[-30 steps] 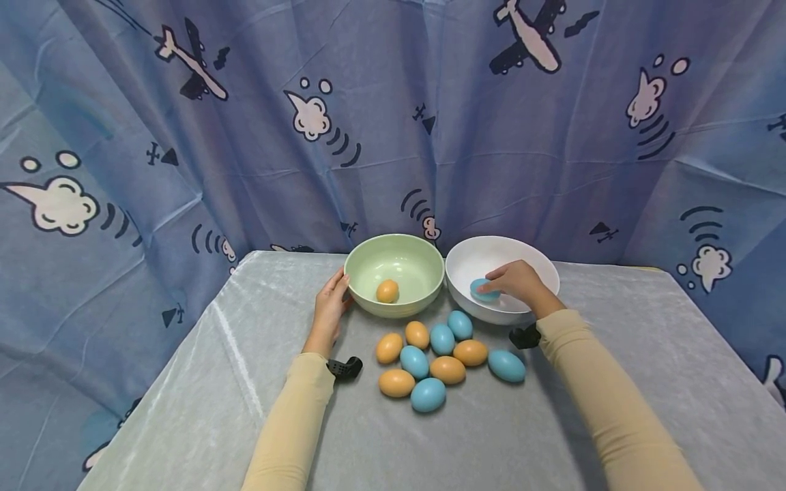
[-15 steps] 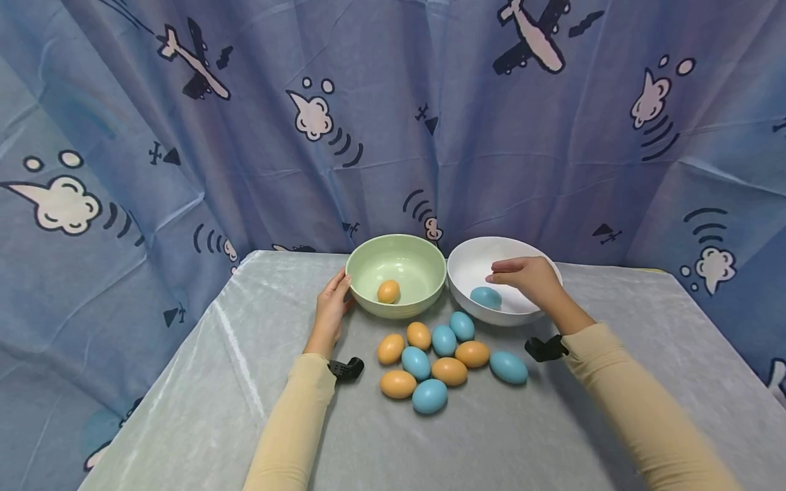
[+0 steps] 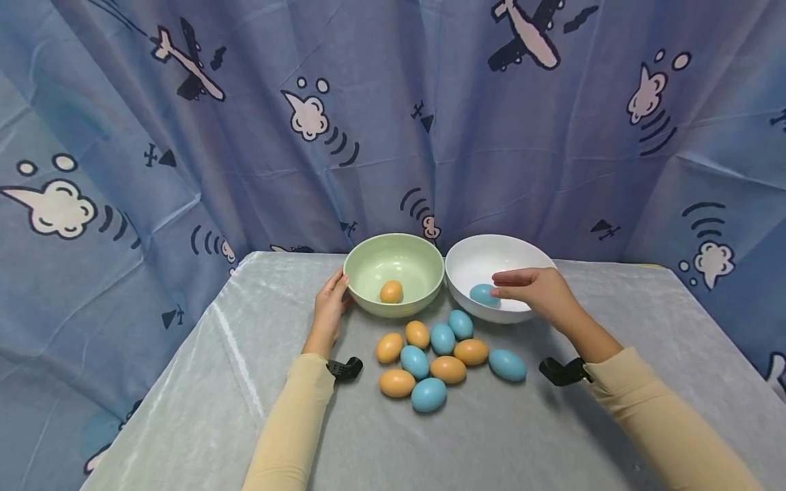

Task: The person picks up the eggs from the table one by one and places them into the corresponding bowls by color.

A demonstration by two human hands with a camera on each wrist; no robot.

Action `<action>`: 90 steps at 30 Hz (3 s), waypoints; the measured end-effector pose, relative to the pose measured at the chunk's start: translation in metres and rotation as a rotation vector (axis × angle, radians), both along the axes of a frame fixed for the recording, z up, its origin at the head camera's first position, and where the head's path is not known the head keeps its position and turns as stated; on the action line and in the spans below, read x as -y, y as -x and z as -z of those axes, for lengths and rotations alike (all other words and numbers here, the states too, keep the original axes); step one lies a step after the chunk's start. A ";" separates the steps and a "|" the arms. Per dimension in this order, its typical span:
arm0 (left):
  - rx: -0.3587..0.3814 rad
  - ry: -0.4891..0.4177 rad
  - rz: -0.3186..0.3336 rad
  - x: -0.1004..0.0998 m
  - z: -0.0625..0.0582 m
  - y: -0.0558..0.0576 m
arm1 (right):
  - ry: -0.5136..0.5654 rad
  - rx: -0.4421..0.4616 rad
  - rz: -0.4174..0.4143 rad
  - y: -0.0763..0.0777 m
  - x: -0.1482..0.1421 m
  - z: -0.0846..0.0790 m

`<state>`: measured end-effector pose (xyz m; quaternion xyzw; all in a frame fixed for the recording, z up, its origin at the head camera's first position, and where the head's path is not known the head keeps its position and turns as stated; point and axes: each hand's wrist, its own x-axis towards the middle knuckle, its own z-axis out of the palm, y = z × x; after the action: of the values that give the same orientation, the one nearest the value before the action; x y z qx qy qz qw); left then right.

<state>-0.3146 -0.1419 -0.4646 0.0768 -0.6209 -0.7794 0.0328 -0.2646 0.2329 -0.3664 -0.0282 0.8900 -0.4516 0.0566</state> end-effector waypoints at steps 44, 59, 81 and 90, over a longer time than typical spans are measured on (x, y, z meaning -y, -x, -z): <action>-0.003 -0.005 -0.014 -0.001 0.003 0.003 | 0.033 0.026 -0.057 -0.068 -0.011 0.021; -0.001 -0.001 -0.002 0.001 0.004 0.004 | 0.024 0.069 -0.056 -0.082 -0.021 0.048; 0.009 0.008 0.030 -0.001 -0.020 -0.016 | -0.005 0.099 -0.040 -0.083 -0.019 0.069; 0.011 -0.011 0.029 0.002 -0.002 -0.001 | -0.024 0.110 -0.028 -0.081 -0.018 0.072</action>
<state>-0.3133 -0.1439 -0.4624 0.0722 -0.6177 -0.7829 0.0177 -0.1833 0.2511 -0.4385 -0.0152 0.8903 -0.4410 0.1124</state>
